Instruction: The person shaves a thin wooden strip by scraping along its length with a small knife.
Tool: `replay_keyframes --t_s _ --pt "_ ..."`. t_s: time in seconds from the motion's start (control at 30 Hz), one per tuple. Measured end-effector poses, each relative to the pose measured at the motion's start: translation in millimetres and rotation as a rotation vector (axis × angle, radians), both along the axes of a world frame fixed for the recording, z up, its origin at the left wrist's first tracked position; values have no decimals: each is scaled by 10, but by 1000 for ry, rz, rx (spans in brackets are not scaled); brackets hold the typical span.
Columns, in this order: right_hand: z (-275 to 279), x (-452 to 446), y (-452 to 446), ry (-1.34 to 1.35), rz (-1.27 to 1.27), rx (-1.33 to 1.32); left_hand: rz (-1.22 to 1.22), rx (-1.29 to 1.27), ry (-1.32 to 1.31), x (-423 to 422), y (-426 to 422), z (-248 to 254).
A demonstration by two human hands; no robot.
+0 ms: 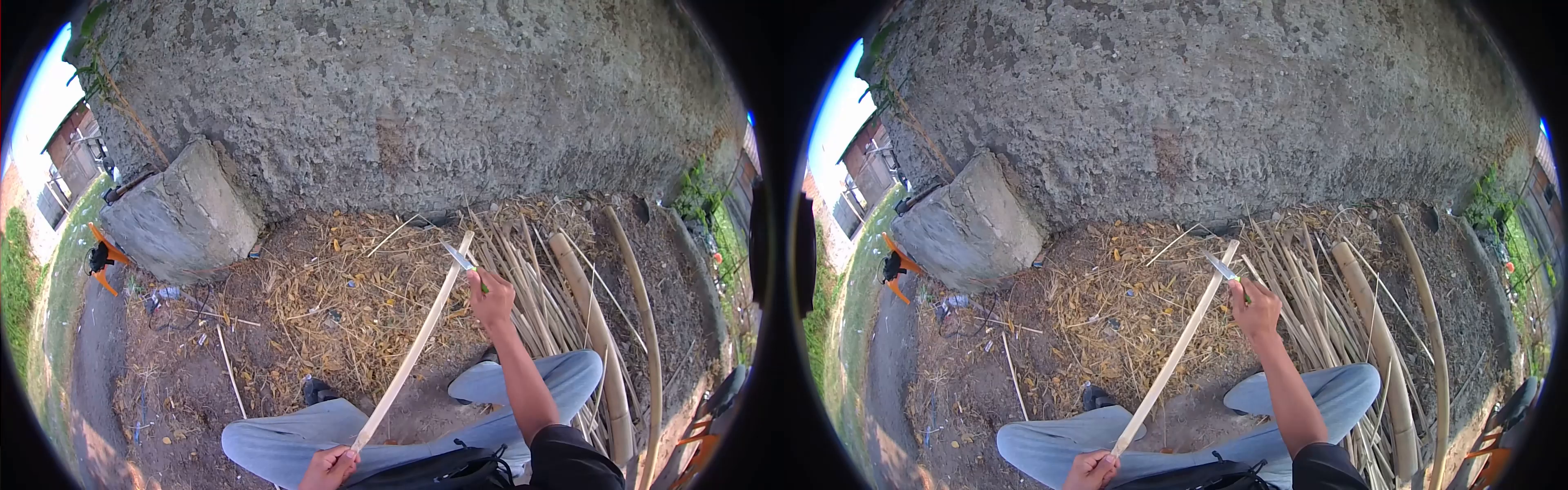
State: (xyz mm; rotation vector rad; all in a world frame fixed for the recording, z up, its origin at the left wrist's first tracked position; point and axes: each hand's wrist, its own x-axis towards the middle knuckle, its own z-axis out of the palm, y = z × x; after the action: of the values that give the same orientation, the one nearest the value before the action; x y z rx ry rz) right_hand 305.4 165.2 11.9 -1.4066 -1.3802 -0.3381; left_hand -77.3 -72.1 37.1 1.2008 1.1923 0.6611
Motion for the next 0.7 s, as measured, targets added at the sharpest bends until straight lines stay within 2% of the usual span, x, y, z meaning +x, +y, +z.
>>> replay_keyframes --t_s 0.07,0.13,0.17,0.23,0.27,0.3,0.37,0.43,0.5,0.57,0.63,0.7 --pt "-8 140 87 30 -41 -60 45 -90 -47 -120 -127 -165" --pt "39 344 127 14 -145 -262 60 -78 -36 -281 -256 -267" --pt "91 389 131 15 -143 -264 76 -64 -29 -329 -278 -279" --pt "143 425 122 221 -148 -382 145 -53 2 -376 -277 -295" --pt "31 386 186 299 -92 -145 213 -39 29 -363 -278 -298" --pt "-29 375 147 295 -86 -149 220 -42 25 -341 -260 -302" --pt "54 165 -47 613 124 -402 310 -166 54 -256 -129 -218" --pt "97 -228 -332 525 272 -449 339 -186 -29 -110 60 -140" --pt "150 -590 -645 269 476 -358 362 -208 -106 28 197 -116" --pt "-34 -923 -863 170 599 -209 341 -161 -187 140 296 -129" --pt "75 -1123 -1091 33 669 -285 325 -183 -207 204 347 -117" --pt "30 -1212 -1162 -50 700 -248 308 -203 -225 231 375 -107"
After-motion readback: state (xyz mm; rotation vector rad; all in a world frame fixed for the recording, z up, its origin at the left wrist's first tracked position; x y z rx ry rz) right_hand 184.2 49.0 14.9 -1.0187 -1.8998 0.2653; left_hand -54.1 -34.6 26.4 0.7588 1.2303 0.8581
